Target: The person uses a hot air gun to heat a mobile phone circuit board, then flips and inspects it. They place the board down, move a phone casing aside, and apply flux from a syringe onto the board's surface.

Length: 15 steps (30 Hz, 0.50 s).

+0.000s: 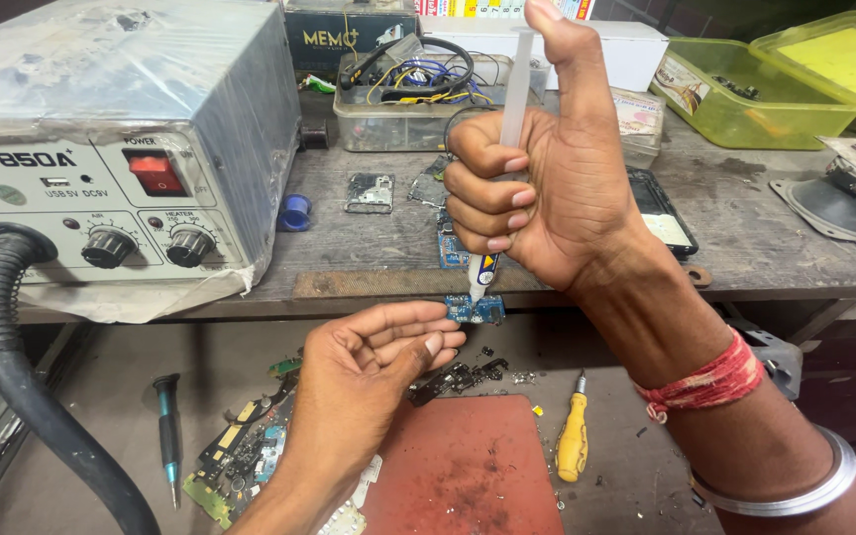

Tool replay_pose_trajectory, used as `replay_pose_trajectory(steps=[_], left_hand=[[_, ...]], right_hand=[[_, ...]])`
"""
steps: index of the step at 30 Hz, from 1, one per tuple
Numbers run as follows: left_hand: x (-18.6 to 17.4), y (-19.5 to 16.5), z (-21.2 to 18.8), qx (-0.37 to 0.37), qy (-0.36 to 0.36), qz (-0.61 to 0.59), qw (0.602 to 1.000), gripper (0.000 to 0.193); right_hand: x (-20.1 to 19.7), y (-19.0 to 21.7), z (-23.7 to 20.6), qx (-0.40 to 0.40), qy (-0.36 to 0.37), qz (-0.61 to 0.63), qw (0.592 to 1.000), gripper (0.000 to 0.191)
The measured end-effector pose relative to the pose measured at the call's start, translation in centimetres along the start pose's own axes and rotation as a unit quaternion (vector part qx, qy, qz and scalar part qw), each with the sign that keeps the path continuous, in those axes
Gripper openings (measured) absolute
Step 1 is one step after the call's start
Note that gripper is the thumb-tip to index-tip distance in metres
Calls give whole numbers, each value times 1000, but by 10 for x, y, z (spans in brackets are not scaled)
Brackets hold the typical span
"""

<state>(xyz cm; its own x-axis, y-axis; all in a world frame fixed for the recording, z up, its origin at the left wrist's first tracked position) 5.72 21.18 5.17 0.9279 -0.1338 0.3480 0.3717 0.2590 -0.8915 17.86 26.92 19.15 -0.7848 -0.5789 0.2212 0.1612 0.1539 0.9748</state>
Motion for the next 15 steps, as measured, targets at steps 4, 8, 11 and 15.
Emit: replay_pose_trajectory(steps=[4,8,11,15], left_hand=[[0,0,0,1,2,1,1000,29],[-1,1,1,-6,-1,3,1000,29],[-1,1,1,-5,-2,-3,1000,29],[-1,1,1,-4,-2,-4,1000,29]], right_hand=[[4,0,0,4,-6,-5,1000,67],[9,3,0,-10,-5,-40,999,65],[12,2,1,-2,5,-44,999,65],[13,0,2,11,3,-38,999,66]])
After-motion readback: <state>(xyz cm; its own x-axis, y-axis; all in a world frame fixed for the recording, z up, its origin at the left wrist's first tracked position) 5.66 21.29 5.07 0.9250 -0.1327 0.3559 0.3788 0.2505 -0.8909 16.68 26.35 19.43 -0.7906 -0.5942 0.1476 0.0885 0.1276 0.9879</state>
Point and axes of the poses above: each hand's wrist, its own z-axis towards the middle knuckle, its own x-axis out of the palm, y = z × x, the point moved 7 cm from there along z, towards the middle knuckle, and after that the axes turned 10 degrees about x, right-handed, at the moved point
